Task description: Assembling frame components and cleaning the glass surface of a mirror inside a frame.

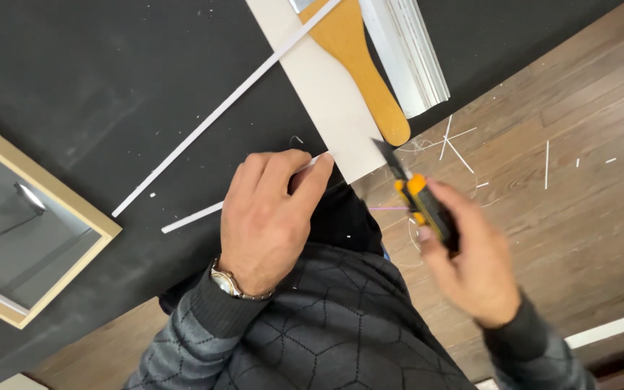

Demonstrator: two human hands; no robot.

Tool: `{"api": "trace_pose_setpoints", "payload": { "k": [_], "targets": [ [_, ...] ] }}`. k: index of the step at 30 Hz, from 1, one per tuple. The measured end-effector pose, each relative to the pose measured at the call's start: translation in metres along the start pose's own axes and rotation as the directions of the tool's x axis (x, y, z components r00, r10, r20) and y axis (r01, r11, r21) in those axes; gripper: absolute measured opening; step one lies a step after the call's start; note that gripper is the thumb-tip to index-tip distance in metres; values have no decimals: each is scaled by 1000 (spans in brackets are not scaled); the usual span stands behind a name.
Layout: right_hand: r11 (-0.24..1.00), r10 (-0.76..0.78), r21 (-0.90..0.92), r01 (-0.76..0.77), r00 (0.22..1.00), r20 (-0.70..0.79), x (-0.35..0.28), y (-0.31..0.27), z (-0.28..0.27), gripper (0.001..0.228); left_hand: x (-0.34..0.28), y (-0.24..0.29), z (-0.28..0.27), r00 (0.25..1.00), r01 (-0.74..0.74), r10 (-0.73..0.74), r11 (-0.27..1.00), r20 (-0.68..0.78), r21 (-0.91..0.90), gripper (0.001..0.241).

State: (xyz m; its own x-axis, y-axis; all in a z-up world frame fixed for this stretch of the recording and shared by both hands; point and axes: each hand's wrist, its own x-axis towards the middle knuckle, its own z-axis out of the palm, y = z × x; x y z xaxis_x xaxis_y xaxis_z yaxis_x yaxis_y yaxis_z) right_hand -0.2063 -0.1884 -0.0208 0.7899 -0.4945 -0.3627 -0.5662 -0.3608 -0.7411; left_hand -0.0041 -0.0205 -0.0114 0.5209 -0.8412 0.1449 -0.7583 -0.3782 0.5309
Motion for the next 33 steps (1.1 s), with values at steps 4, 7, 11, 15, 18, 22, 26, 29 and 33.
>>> {"api": "trace_pose_setpoints", "payload": {
  "k": [4,7,11,15,18,22,26,29,33],
  "targets": [
    [977,-207,36,208,977,-43,-2,-13,17,54,0,3,2,1000,17,-17,999,8,35,32],
    [976,-216,32,217,976,-27,0,-18,20,52,2,6,2,999,26,-27,999,18,28,35],
    [963,-268,-5,268,963,1,2,-19,21,58,4,9,1,999,43,-45,996,23,74,36],
    [954,-291,-71,290,957,-7,1,-21,24,60,4,10,3,998,55,-57,996,29,67,36],
    [951,-291,-105,290,957,3,2,-20,24,60,5,9,3,998,49,-51,996,30,73,36],
    [949,-288,-136,283,958,-16,2,-24,25,59,4,9,3,998,50,-53,995,33,82,37],
    [947,-282,-156,280,959,5,2,-25,24,59,4,8,4,997,57,-61,996,45,72,39],
    [942,-292,-168,291,956,14,1,-24,22,60,4,8,4,997,56,-60,995,49,78,38],
    [936,-305,-179,303,952,15,2,-25,21,62,5,9,3,997,57,-61,996,52,72,39]
  ]
}}
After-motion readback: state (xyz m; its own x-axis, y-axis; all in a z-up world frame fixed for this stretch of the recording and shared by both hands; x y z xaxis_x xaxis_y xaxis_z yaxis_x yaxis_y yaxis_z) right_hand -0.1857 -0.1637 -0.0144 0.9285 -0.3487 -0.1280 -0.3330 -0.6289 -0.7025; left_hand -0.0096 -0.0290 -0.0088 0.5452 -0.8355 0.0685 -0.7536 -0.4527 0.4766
